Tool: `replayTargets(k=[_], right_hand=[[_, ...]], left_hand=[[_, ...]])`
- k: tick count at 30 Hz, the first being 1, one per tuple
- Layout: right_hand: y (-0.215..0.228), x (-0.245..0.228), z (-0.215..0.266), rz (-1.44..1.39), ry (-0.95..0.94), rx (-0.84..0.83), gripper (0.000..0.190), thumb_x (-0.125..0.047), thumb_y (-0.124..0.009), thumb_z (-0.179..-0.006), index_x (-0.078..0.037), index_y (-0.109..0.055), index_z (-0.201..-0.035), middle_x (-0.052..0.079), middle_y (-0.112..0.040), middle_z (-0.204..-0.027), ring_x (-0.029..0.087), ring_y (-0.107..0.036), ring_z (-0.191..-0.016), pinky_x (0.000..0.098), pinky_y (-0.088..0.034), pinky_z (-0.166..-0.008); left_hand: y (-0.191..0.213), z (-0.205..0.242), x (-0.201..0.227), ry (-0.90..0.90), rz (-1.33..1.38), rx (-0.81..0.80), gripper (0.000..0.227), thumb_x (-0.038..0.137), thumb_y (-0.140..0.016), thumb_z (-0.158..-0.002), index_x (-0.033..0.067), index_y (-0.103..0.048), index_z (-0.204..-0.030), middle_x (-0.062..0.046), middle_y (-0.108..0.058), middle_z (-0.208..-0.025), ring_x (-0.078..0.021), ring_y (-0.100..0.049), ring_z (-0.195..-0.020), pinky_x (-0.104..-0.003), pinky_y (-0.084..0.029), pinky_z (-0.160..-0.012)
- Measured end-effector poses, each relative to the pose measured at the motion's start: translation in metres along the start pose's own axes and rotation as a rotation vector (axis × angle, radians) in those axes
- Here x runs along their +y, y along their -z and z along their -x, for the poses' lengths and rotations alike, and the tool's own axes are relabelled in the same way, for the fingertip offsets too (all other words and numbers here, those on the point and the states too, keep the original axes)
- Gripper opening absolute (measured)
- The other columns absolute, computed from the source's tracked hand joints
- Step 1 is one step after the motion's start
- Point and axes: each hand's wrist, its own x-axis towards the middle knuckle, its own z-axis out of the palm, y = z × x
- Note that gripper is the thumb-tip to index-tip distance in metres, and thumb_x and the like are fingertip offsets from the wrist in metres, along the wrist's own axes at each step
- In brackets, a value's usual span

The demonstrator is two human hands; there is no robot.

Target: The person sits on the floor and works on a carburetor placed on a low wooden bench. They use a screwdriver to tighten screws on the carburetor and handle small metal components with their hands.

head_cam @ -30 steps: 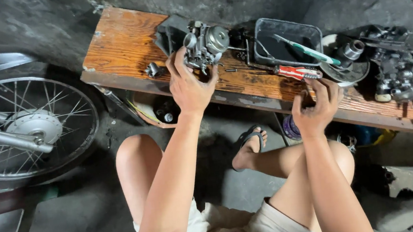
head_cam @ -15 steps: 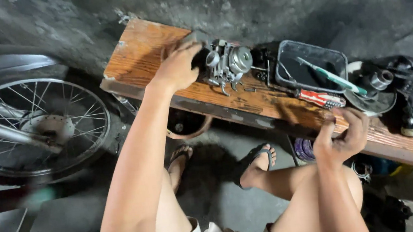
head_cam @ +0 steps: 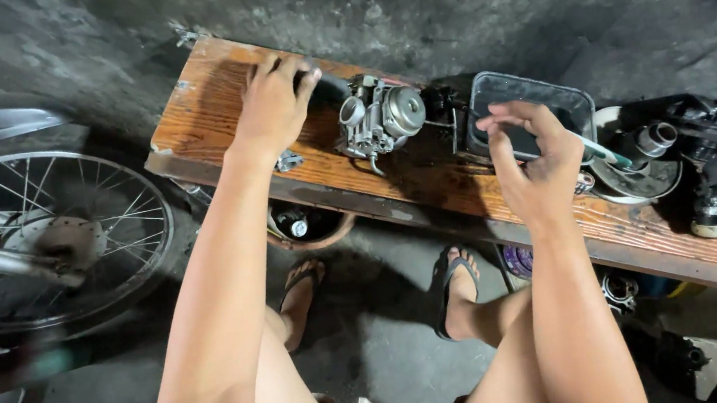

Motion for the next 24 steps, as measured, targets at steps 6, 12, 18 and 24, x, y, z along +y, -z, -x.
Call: replayTargets(k=[6,12,18,24], right_hand=[[-0.008,0.01,0.03,0.043,0.033,0.009,0.018,0.015,-0.063,-0.094,0.013,-0.063,-0.111,0.019,-0.072,-0.097,0.024,-0.072,-0.088,0.0296,-0.054,-0.081],[-0.016,0.029,0.034,0.004,0.173,0.029,0.013,0.004,-0.07,-0.092,0.0,-0.075,-0.104,0.008,-0.074,-0.079,0.022,-0.073,-0.073,0.0316,-0.055,-0.076],[-0.036,0.023,0.038,0.08,0.105,-0.076,0.015,-0.006,-0.073,-0.091,-0.014,-0.08,-0.102,0.006,-0.073,-0.082,0.026,-0.072,-0.08,0.0355,-0.053,-0.076],[-0.051,0.014,0.034,0.261,0.135,-0.152,0.026,-0.007,-0.067,-0.096,-0.002,-0.072,-0.121,0.016,-0.073,-0.117,0.039,-0.065,-0.104,0.0434,-0.042,-0.088]], left_hand=[[0.05,0.041,0.02,-0.032,0.051,0.179,0.034,0.022,-0.073,-0.097,0.0115,-0.06,-0.127,-0.013,-0.049,-0.127,-0.038,-0.055,-0.114,-0.052,-0.042,-0.098],[0.06,0.069,0.027,-0.247,0.23,0.143,0.055,0.021,-0.084,-0.082,0.0155,-0.067,-0.134,-0.018,-0.062,-0.116,-0.045,-0.063,-0.112,-0.055,-0.05,-0.096],[0.038,0.068,0.056,-0.302,0.239,-0.155,0.106,0.039,-0.091,-0.076,0.027,-0.033,-0.163,-0.018,-0.04,-0.162,-0.0432,-0.041,-0.147,-0.064,-0.034,-0.117],[0.02,0.065,0.061,-0.297,0.243,-0.179,0.058,0.034,-0.066,-0.107,0.0305,-0.038,-0.158,-0.014,-0.037,-0.162,-0.0404,-0.047,-0.144,-0.065,-0.037,-0.116]])
